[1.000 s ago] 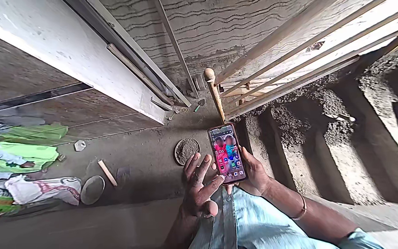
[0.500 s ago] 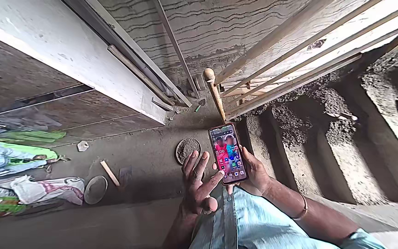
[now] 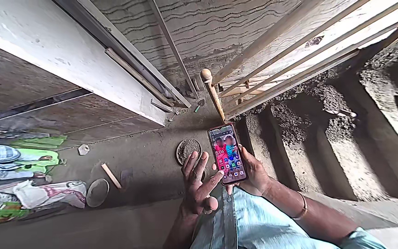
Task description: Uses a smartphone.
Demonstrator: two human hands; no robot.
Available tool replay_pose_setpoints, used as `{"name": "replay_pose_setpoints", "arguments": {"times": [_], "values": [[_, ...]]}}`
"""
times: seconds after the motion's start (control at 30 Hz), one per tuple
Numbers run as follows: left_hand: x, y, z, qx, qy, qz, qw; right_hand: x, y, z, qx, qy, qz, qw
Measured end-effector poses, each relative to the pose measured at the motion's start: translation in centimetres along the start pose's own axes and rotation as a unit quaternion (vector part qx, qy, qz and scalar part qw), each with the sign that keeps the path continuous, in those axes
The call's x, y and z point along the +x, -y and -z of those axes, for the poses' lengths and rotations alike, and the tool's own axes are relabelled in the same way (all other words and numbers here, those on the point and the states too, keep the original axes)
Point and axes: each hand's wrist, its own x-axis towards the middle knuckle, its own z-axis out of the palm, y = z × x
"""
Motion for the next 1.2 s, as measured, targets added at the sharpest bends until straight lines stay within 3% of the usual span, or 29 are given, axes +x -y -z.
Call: {"name": "replay_pose_setpoints", "arguments": {"times": [0.27, 0.73, 0.97, 1.2], "values": [[0.3, -0.3, -0.1, 0.002, 0.009, 0.004, 1.000, -0.2, 0.1, -0.1, -0.004, -0.015, 0.004, 1.000], [2.1, -1.3, -0.7, 0.086, 0.110, 0.036, 0.990, -0.3, -0.1, -0.5, -0.001, -0.040, -0.004, 0.999], [1.7, -1.0, -0.4, 0.038, 0.021, 0.049, 0.998, -0.3, -0.2, -0.2, 0.002, -0.014, 0.000, 1.000], [1.1, -0.7, 0.0, 0.038, 0.008, 0.061, 0.997, -0.1, -0.1, -0.2, 0.000, 0.005, -0.004, 1.000]]}}
